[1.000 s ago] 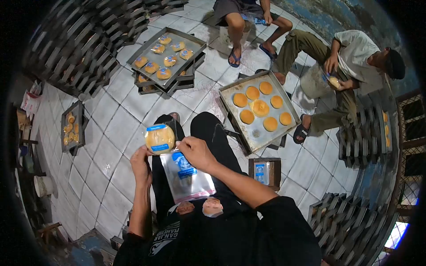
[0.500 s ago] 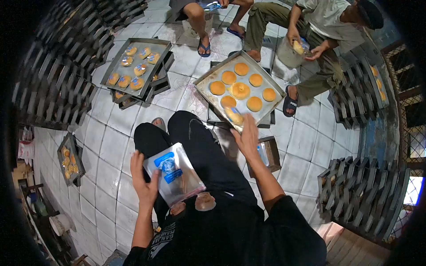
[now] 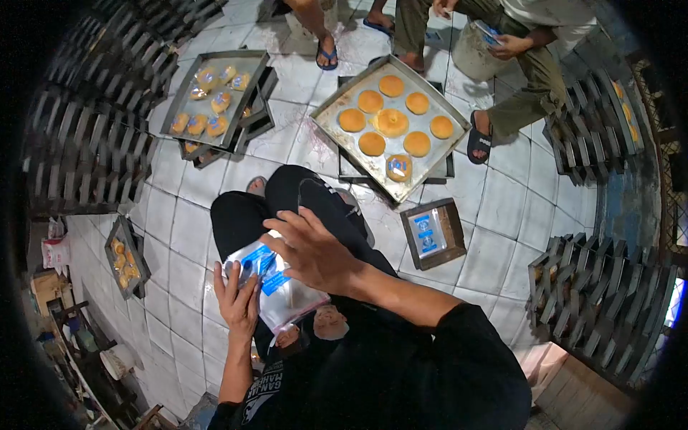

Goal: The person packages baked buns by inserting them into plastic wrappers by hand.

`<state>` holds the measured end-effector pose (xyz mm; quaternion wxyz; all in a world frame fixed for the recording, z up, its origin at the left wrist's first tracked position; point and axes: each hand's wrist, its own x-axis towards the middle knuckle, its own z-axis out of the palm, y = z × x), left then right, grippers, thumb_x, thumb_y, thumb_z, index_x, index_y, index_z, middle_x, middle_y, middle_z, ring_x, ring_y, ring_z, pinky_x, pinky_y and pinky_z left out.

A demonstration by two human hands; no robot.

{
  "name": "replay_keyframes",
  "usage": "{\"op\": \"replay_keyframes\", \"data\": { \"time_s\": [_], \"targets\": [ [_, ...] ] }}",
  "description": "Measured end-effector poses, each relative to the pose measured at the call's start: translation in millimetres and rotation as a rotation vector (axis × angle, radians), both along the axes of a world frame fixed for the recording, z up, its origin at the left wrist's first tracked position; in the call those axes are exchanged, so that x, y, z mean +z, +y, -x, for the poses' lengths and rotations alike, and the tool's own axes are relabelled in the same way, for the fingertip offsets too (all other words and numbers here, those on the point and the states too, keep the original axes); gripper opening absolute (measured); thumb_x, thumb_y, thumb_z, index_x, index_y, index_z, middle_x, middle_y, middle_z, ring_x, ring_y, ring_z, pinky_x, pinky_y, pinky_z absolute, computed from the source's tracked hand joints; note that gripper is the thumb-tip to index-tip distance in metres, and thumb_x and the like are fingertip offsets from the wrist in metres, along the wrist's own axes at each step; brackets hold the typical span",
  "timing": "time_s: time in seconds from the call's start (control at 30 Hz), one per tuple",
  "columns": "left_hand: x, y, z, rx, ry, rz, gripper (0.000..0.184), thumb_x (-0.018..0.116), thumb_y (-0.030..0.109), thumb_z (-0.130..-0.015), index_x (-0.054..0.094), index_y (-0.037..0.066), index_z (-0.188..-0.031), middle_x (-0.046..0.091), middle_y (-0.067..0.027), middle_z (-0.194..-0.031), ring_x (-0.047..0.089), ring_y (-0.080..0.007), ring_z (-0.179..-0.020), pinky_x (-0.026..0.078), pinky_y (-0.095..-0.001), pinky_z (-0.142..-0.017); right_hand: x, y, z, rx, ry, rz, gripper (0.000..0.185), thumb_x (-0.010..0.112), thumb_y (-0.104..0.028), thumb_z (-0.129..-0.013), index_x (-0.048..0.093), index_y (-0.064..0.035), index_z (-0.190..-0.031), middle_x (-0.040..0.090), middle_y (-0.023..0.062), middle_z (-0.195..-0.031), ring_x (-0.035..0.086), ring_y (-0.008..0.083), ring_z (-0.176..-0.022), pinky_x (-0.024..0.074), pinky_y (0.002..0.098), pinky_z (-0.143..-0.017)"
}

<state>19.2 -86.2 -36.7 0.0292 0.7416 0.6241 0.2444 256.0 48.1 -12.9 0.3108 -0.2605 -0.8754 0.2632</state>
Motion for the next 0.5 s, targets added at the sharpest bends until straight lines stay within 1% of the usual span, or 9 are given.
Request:
{"op": "replay_keyframes", "data": {
  "time_s": [0.13,0.17,0.2,0.27,0.3,0.37,0.4,0.47,0.5],
  "targets": [
    [18,-6,-13,0.106,-0.341,-0.097,0.027,0.077,0.012,-0.086,0.074,0.001,-0.11,0.049,-0.0209,-0.15,0.036,-0.044,-0.144,0.037,-0.0516,-0.113,-3,8,-1,0.121,0.005,0.015,0.035,0.077,-0.015,-0.079,0.061,-0.0031,-0.107,0.059,0.0133,-0.106,0.059,0.0335,-0.109,0.0423,0.0489,-0.105],
    [32,11,-31,0.194,-0.669,0.04,0.026,0.074,0.012,-0.088,0.073,-0.001,-0.111,0.057,-0.0202,-0.139,0.048,-0.0381,-0.133,0.043,-0.0475,-0.107,15,15,-3,0.123,0.087,0.043,0.016,0.071,-0.013,-0.083,0.063,-0.0059,-0.095,0.057,0.008,-0.091,0.062,0.0272,-0.097,0.0494,0.041,-0.093],
    [47,29,-48,0.318,-1.009,0.122,0.025,0.072,0.011,-0.09,0.072,-0.002,-0.111,0.065,-0.0196,-0.127,0.06,-0.0323,-0.123,0.049,-0.0435,-0.1,21,24,-7,0.163,0.118,0.158,0.015,0.072,-0.013,-0.084,0.064,-0.0076,-0.095,0.059,0.007,-0.093,0.063,0.0264,-0.096,0.05,0.0392,-0.092],
    [47,19,3,0.178,-0.831,0.816,0.021,0.068,0.009,-0.092,0.072,-0.002,-0.11,0.072,-0.0178,-0.113,0.066,-0.0295,-0.11,0.051,-0.0375,-0.094,19,45,-18,0.231,0.183,0.39,0.013,0.072,-0.011,-0.085,0.066,-0.0108,-0.097,0.063,0.0049,-0.097,0.065,0.0247,-0.094,0.0511,0.0358,-0.089],
    [38,18,9,0.231,-0.823,0.882,0.02,0.063,0.008,-0.095,0.068,-0.008,-0.107,0.072,-0.0154,-0.091,0.069,-0.0234,-0.083,0.054,-0.0345,-0.079,2,72,-27,0.33,0.163,0.414,0.012,0.073,-0.014,-0.088,0.066,-0.0124,-0.098,0.065,0.0019,-0.096,0.067,0.0208,-0.088,0.053,0.035,-0.084],
    [44,39,16,0.358,-1.126,0.661,0.024,0.062,0.009,-0.096,0.064,-0.009,-0.111,0.07,-0.0142,-0.087,0.067,-0.0209,-0.078,0.053,-0.032,-0.073,-47,139,-54,0.155,-0.031,0.724,0.023,0.074,-0.023,-0.091,0.068,-0.0103,-0.109,0.068,0.0038,-0.104,0.066,0.0172,-0.098,0.0511,0.0323,-0.089],
    [46,55,18,0.43,-1.268,0.53,0.026,0.062,0.01,-0.097,0.062,-0.009,-0.114,0.069,-0.0136,-0.086,0.066,-0.0196,-0.075,0.052,-0.0308,-0.07,-91,163,-76,-0.121,0.161,1.129,0.028,0.07,-0.028,-0.095,0.068,-0.0069,-0.113,0.069,0.0075,-0.111,0.064,0.0169,-0.102,0.0495,0.0309,-0.091],
    [32,86,29,0.462,-1.245,0.2,0.029,0.061,0.015,-0.099,0.059,-0.006,-0.119,0.07,-0.0164,-0.089,0.068,-0.0201,-0.076,0.054,-0.0301,-0.07,-184,224,-135,-0.491,-0.066,0.742,0.039,0.069,-0.034,-0.093,0.067,0.0001,-0.112,0.072,0.0138,-0.104,0.067,0.0208,-0.094,0.0523,0.0347,-0.085],
    [39,104,21,0.544,-1.246,0.2,0.031,0.06,0.021,-0.101,0.056,-0.003,-0.121,0.071,-0.0181,-0.093,0.069,-0.0217,-0.078,0.055,-0.0317,-0.073,-227,248,-167,-0.692,-0.396,0.573,0.046,0.069,-0.041,-0.091,0.068,0.0009,-0.11,0.072,0.0176,-0.1,0.069,0.0289,-0.091,0.0537,0.0395,-0.082]
  ]
}}
